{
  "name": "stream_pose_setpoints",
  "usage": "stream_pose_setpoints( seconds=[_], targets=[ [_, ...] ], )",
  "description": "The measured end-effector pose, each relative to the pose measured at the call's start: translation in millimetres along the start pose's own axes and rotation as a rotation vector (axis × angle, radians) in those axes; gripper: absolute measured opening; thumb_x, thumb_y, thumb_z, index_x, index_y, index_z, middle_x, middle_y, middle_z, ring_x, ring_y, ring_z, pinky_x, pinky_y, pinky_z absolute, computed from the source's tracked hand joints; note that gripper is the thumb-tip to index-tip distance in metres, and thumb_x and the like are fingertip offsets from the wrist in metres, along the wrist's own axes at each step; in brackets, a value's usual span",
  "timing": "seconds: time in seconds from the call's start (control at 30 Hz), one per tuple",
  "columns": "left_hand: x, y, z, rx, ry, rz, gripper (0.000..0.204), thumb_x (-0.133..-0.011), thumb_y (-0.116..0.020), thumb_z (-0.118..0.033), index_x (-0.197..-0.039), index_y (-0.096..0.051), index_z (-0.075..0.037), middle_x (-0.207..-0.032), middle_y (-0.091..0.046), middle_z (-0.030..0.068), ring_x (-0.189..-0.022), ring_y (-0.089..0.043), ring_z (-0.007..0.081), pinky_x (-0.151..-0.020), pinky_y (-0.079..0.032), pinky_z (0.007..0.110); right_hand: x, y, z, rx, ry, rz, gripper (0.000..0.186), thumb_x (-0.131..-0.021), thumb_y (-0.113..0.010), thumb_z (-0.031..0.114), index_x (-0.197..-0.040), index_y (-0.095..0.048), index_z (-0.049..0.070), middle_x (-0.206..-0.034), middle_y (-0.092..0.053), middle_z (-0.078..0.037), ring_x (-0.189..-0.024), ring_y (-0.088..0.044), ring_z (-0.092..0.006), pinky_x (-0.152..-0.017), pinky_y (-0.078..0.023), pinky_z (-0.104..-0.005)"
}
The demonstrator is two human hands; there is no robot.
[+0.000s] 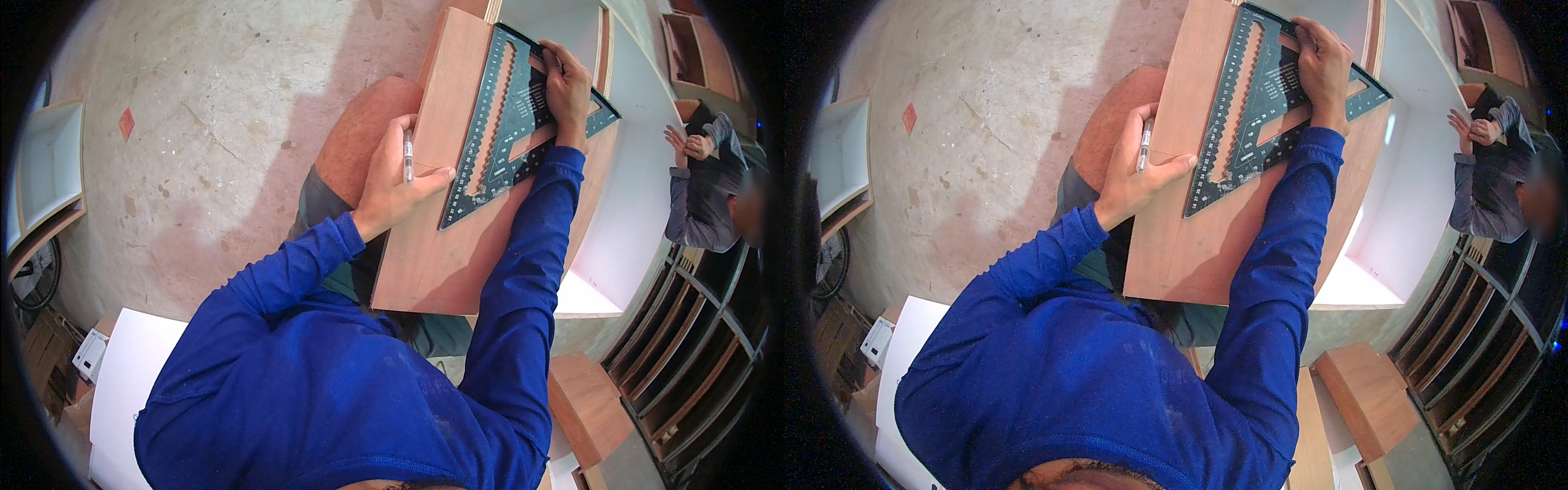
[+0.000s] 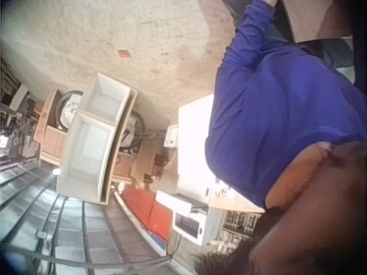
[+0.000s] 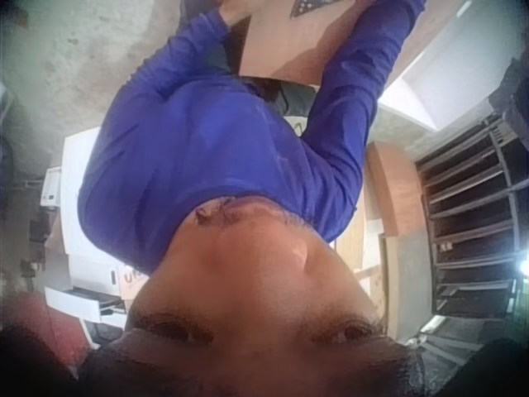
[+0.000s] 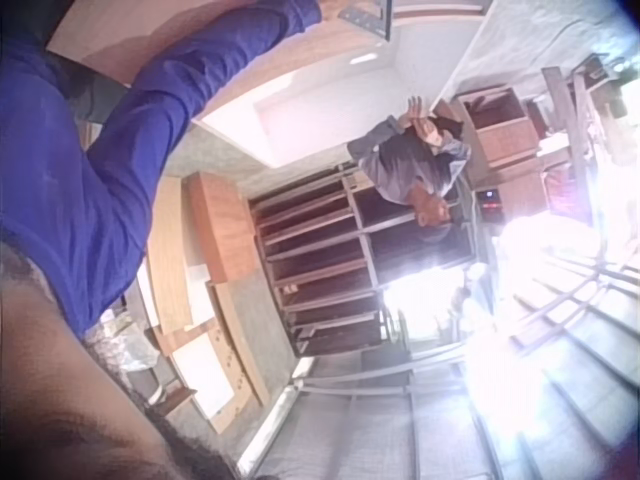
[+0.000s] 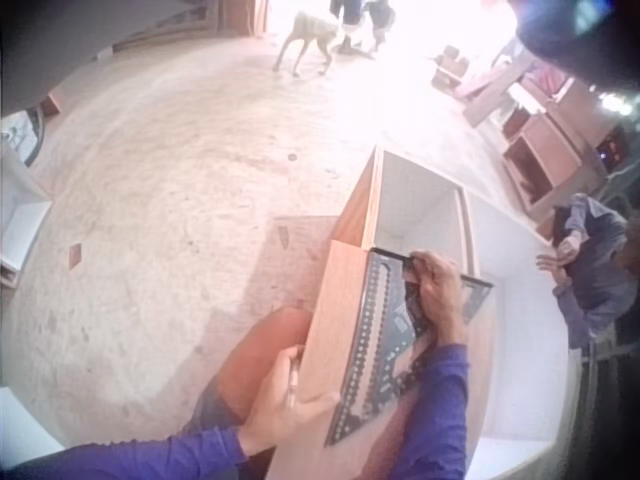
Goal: The person measures a wooden board with a tape measure and marks it with a pen. They then use a set square to draw straight lines on the board. The person continues to measure and mark the board multiple times.
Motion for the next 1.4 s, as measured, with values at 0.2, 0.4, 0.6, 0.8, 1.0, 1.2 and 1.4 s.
stream_pose_setpoints(
  seconds=[0.2, 0.4, 0.6, 0.8, 1.0, 1.2, 1.4],
  targets=[
    [-0.2, 0.2, -2.7, -0.028, -0.014, -0.004, 0.077, -0.083, -0.089, -0.013, -0.142, -0.043, 0.008, -0.128, -0.066, 0.0225, -0.119, -0.068, 0.0242, -0.103, -0.054, 0.037, 0.4, 0.0, 2.3, -0.025, -0.022, -0.001, 0.019, -0.098, -0.071, 0.012, -0.113, -0.081, 0.01, -0.101, -0.08, -0.017, -0.094, -0.077, -0.0326, -0.091, -0.056, -0.0393],
    [0.1, 0.1, -4.0, -0.014, -0.008, -0.003, 0.077, -0.083, -0.089, -0.012, -0.142, -0.043, 0.008, -0.128, -0.066, 0.0216, -0.12, -0.068, 0.0242, -0.104, -0.054, 0.037, 0.0, 1.6, 5.9, -0.008, -0.001, -0.011, 0.018, -0.098, -0.071, 0.012, -0.112, -0.082, 0.01, -0.1, -0.08, -0.017, -0.093, -0.077, -0.0332, -0.089, -0.057, -0.0394],
    [0.5, 0.5, -3.0, -0.027, -0.003, 0.028, 0.079, -0.087, -0.088, -0.015, -0.146, -0.041, 0.007, -0.133, -0.063, 0.0205, -0.123, -0.065, 0.0239, -0.106, -0.053, 0.038, 0.0, 1.5, 5.8, -0.003, 0.022, -0.016, 0.018, -0.098, -0.071, 0.013, -0.113, -0.082, 0.01, -0.1, -0.08, -0.016, -0.094, -0.077, -0.0332, -0.089, -0.057, -0.0396],
    [0.5, 1.0, -2.7, -0.052, -0.007, 0.021, 0.078, -0.087, -0.088, -0.015, -0.145, -0.042, 0.007, -0.133, -0.064, 0.0201, -0.123, -0.065, 0.0237, -0.105, -0.054, 0.038, -0.6, 1.2, 5.5, 0.009, 0.025, -0.016, 0.017, -0.099, -0.071, 0.013, -0.112, -0.081, 0.01, -0.099, -0.08, -0.015, -0.093, -0.077, -0.033, -0.088, -0.057, -0.0397],
    [0.7, 1.0, -3.7, -0.038, 0.007, 0.024, 0.078, -0.086, -0.089, -0.016, -0.144, -0.042, 0.008, -0.131, -0.064, 0.021, -0.122, -0.066, 0.0246, -0.105, -0.054, 0.038, -0.5, 1.4, 6.8, 0.02, 0.024, -0.014, 0.016, -0.099, -0.071, 0.015, -0.111, -0.081, 0.011, -0.098, -0.08, -0.013, -0.091, -0.077, -0.0313, -0.089, -0.056, -0.0398],
    [0.3, 1.0, -4.9, -0.067, -0.008, 0.02, 0.077, -0.087, -0.088, -0.016, -0.145, -0.042, 0.007, -0.131, -0.063, 0.0201, -0.122, -0.065, 0.0238, -0.106, -0.053, 0.038, -0.2, -0.2, 4.6, 0.003, 0.026, -0.024, 0.016, -0.099, -0.072, 0.016, -0.111, -0.082, 0.012, -0.097, -0.081, -0.012, -0.093, -0.077, -0.031, -0.091, -0.055, -0.0397],
    [0.9, 0.6, -2.7, -0.053, 0.005, 0.022, 0.077, -0.087, -0.087, -0.016, -0.145, -0.042, 0.007, -0.132, -0.063, 0.0199, -0.123, -0.064, 0.0241, -0.106, -0.052, 0.038, 0.1, -1.6, 1.4, 0.038, 0.02, -0.015, 0.016, -0.098, -0.071, 0.016, -0.109, -0.082, 0.012, -0.1, -0.081, -0.011, -0.095, -0.077, -0.0312, -0.093, -0.054, -0.0412]
  ],
)
Point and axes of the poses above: each hand's wrist, its own x-axis away from the middle knuckle, its own y-axis out of the back of the hand, z = x × y, the point moved 4 cm from there along -x, towards the middle knuckle
